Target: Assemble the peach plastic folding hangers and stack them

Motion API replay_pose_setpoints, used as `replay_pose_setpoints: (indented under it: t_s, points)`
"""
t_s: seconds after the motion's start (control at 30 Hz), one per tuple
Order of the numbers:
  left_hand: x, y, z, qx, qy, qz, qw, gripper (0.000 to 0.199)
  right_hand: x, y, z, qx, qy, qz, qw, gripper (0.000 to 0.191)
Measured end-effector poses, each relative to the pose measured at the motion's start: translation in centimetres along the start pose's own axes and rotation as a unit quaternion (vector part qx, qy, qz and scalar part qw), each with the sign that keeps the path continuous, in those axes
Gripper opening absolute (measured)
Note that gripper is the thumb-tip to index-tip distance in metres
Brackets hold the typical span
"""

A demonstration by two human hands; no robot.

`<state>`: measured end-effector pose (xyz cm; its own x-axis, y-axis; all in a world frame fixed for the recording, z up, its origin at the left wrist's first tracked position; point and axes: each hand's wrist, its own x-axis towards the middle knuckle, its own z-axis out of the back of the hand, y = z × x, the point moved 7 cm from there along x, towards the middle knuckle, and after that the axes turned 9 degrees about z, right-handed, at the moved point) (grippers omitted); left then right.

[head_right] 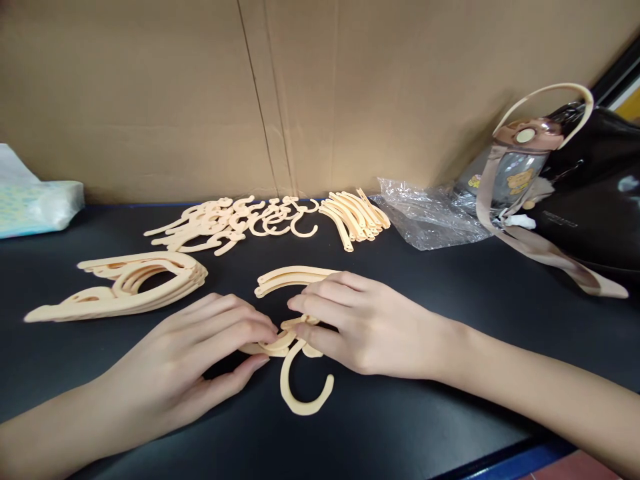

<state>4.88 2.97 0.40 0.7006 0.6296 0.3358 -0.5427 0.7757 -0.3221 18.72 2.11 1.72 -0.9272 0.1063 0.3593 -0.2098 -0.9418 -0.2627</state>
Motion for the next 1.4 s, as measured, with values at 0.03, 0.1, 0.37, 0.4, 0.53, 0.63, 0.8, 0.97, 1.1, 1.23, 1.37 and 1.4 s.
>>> replay_pose_setpoints:
  t_s: [0.03,0.1,0.37,0.4,0.53,0.63,0.8,0.97,1.1,1.23,1.37,1.4]
  points:
    - [0.0,-0.1,0.0,0.0,0.0,-0.004,1.0,0.011,0.0,0.1,0.0,-0.013,0.006,0.008,1.0,0.022]
    - [0.0,0.0,0.0,-0.005,-0.003,-0.006,1.0,0.011,0.0,0.2,-0.2,-0.032,0.026,0.018,0.999,0.022]
    - [-0.1,0.2,-0.2,-0.014,0.018,-0.012,1.0,0.012,-0.3,-0.7,0.6,-0.023,-0.022,-0.019,0.999,0.012]
    - [-0.1,0.2,-0.3,-0.018,0.021,-0.013,1.0,0.013,-0.4,-1.1,0.8,-0.014,-0.037,-0.039,0.998,0.01]
    - [-0.1,0.0,-0.2,-0.041,0.025,-0.029,0.998,0.014,-1.2,-3.3,1.3,0.035,-0.085,-0.145,0.985,0.007]
    - [-0.3,-0.3,-0.1,-0.057,0.027,-0.041,0.997,0.015,-2.1,-4.8,1.0,0.083,-0.095,-0.23,0.965,0.007]
    - [-0.4,-1.0,0.5,-0.084,0.026,-0.05,0.995,0.013,-3.7,-6.9,0.0,0.197,-0.127,-0.361,0.903,0.009]
    - [-0.5,-2.5,0.9,-0.064,0.049,-0.08,0.994,0.013,-4.0,-7.2,-0.2,0.226,-0.137,-0.386,0.884,0.01]
    - [-1.0,-2.2,1.8,-0.01,-0.043,-0.053,0.998,0.024,-3.0,-6.0,0.1,0.211,-0.125,-0.346,0.906,0.009]
    - [-1.2,-0.9,2.8,0.043,-0.143,0.019,0.989,0.033,-1.5,-4.0,0.4,0.16,-0.097,-0.286,0.94,0.008]
    - [-0.8,0.6,2.7,-0.024,-0.134,0.07,0.988,0.035,-0.4,-2.4,0.1,0.141,-0.088,-0.253,0.953,0.008]
    - [-0.7,0.8,2.5,-0.041,-0.124,0.078,0.988,0.036,-0.2,-2.1,0.0,0.14,-0.087,-0.249,0.954,0.008]
